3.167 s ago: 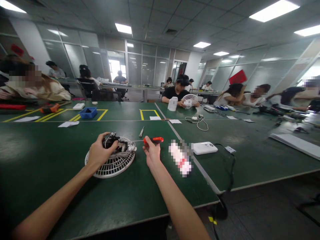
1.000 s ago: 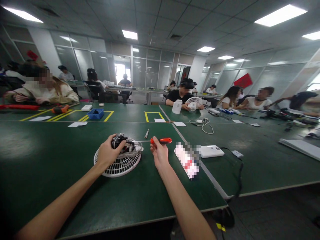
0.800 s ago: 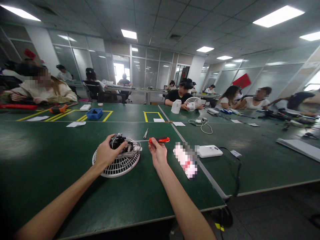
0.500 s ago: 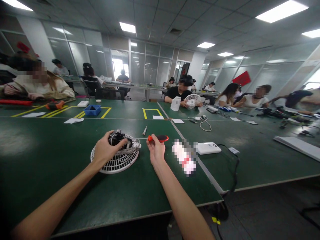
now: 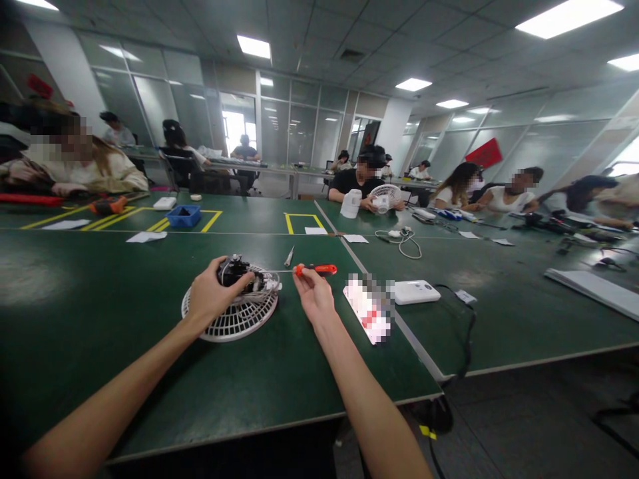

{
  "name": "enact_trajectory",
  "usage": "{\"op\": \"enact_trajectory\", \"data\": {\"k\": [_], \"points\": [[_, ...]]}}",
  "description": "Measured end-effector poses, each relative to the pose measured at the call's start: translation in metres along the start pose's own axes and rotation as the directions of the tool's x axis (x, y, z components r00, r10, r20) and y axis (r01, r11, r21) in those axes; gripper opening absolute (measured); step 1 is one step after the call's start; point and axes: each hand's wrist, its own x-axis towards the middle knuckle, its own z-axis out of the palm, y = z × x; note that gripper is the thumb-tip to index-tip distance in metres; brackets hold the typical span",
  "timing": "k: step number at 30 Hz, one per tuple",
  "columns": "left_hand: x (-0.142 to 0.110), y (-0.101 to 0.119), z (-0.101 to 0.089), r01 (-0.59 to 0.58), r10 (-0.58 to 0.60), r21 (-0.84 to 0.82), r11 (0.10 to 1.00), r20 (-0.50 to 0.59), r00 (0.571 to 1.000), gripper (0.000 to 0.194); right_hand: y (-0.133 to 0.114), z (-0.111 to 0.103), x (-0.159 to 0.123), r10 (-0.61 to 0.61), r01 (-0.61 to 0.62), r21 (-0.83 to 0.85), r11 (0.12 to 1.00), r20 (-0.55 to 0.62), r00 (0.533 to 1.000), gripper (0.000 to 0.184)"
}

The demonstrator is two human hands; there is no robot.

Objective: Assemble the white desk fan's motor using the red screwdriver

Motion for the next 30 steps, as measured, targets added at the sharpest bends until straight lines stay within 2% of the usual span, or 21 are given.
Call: {"op": "enact_trajectory", "data": {"k": [5,13,18,23,26,30], "points": [[-0.0006,0.0020,-0.0015,-0.011,0.012,-0.030,0.999,0.003,1.000,0.076,-0.0022,0.0033,-0.0023,0.036,-0.036,0.039,0.999,-0.004,0.999,0.023],[-0.0008,0.0032,-0.0029,-0.033,0.033,-0.030,0.999,0.011,0.999,0.072,-0.0020,0.0005,-0.0039,0.048,-0.059,-0.143,0.988,-0.083,0.995,0.022],[-0.0009,0.0035,-0.0036,-0.027,0.027,-0.026,0.999,0.005,1.000,0.073,-0.0031,0.0020,-0.0053,0.055,-0.059,-0.068,0.996,-0.067,0.996,0.012],[-0.0016,0.0046,-0.0024,0.015,-0.015,-0.019,1.000,0.013,1.000,0.077,-0.0057,0.0001,-0.0013,0.083,-0.083,0.020,0.996,0.008,0.997,0.018],[-0.0014,0.0034,-0.0006,0.036,-0.036,-0.021,0.999,0.006,0.999,0.076,-0.0043,0.0008,-0.0010,0.085,-0.085,0.045,0.995,0.000,0.996,0.021],[-0.0015,0.0031,-0.0008,0.024,-0.025,-0.033,0.999,0.000,1.000,0.074,-0.0002,0.0014,-0.0005,0.071,-0.071,-0.010,0.997,-0.043,0.997,0.015]]}}
